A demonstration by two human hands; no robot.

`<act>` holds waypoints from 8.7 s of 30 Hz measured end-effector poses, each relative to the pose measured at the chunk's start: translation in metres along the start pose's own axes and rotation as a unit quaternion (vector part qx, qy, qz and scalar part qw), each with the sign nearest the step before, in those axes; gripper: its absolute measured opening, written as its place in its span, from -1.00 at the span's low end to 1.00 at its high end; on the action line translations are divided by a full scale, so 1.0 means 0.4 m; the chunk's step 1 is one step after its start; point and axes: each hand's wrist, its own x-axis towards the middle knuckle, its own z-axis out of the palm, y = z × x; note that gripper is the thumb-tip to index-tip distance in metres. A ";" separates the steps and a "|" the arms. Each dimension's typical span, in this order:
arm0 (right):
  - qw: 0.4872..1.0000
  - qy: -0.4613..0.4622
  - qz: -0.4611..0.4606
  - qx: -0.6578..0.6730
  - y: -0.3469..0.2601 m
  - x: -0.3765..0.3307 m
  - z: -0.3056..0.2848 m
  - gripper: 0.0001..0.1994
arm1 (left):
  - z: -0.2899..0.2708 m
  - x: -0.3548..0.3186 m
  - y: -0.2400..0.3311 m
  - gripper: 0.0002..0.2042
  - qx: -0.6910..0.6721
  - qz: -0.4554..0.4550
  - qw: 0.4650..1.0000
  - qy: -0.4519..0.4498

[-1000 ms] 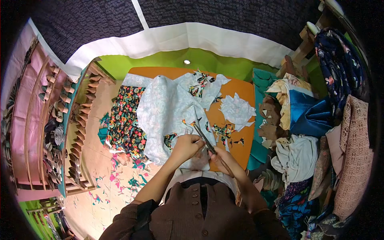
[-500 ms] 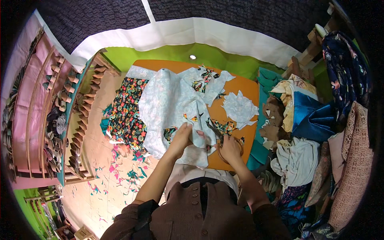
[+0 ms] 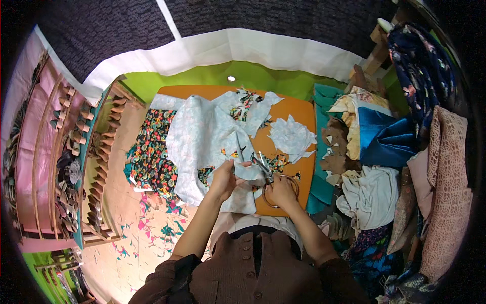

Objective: Cutting patterns out of fabric using scissors.

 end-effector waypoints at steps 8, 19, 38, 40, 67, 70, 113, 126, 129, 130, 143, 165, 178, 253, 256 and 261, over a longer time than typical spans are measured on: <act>0.998 0.018 0.049 0.045 0.005 -0.021 -0.041 -0.59 | 0.049 0.056 -0.036 -0.60 0.026 -0.023 0.999 -0.010; 0.463 -0.133 0.169 0.860 0.082 0.051 -0.102 -0.70 | 0.145 0.131 -0.084 -0.74 0.191 -0.082 0.973 -0.106; 0.822 0.160 0.212 0.503 0.188 0.341 -0.245 -0.62 | 0.116 0.419 -0.100 -0.62 0.364 0.103 0.921 0.095; 0.826 0.167 0.188 0.504 0.207 0.340 -0.228 -0.54 | 0.116 0.420 -0.105 -0.65 0.373 0.214 0.888 0.161; 0.975 0.160 -0.147 0.037 -0.244 0.116 0.091 -0.57 | -0.203 0.017 -0.045 -0.65 0.625 0.329 0.691 0.153; 0.966 0.222 -0.123 -0.038 -0.298 0.134 0.117 -0.70 | -0.287 -0.012 -0.007 -0.60 0.669 0.349 0.637 0.155; 0.519 0.033 0.021 0.854 -0.385 -0.077 0.099 -0.49 | -0.409 -0.092 0.160 -0.84 0.608 0.455 0.650 0.028; 0.605 0.066 0.008 0.793 -0.373 -0.160 0.074 -0.20 | -0.472 -0.155 0.024 -0.55 0.215 -0.171 0.938 -0.211; 0.602 0.076 0.021 0.795 -0.360 -0.181 0.071 -0.17 | -0.466 -0.143 0.003 -0.60 -0.238 -0.312 0.918 -0.066; 0.590 0.078 0.031 0.803 -0.352 -0.188 0.071 -0.17 | -0.457 -0.148 -0.006 -0.60 -0.238 -0.315 0.917 -0.065; 0.655 0.094 0.083 0.745 -0.218 -0.193 0.150 -0.20 | -0.463 -0.217 -0.028 -0.75 -0.001 0.043 0.994 0.096; 0.955 0.084 0.056 0.278 -0.199 -0.187 0.158 -0.29 | -0.499 -0.233 -0.134 -0.67 -0.089 0.147 0.979 0.111; 0.977 0.182 0.055 -0.100 -0.031 -0.152 0.076 -0.63 | -0.418 -0.199 -0.270 -0.80 0.000 0.124 0.986 0.113; 0.754 -0.363 0.139 0.530 0.042 -0.430 0.138 -0.54 | -0.166 -0.217 -0.398 -0.78 -0.121 0.046 0.972 0.198; 0.756 -0.377 0.112 0.523 0.037 -0.388 0.119 -0.54 | -0.142 -0.232 -0.388 -0.76 -0.138 0.021 0.964 0.228; 0.738 -0.428 0.104 0.511 0.045 -0.309 0.113 -0.48 | -0.162 -0.221 -0.420 -0.68 -0.106 0.043 0.962 0.247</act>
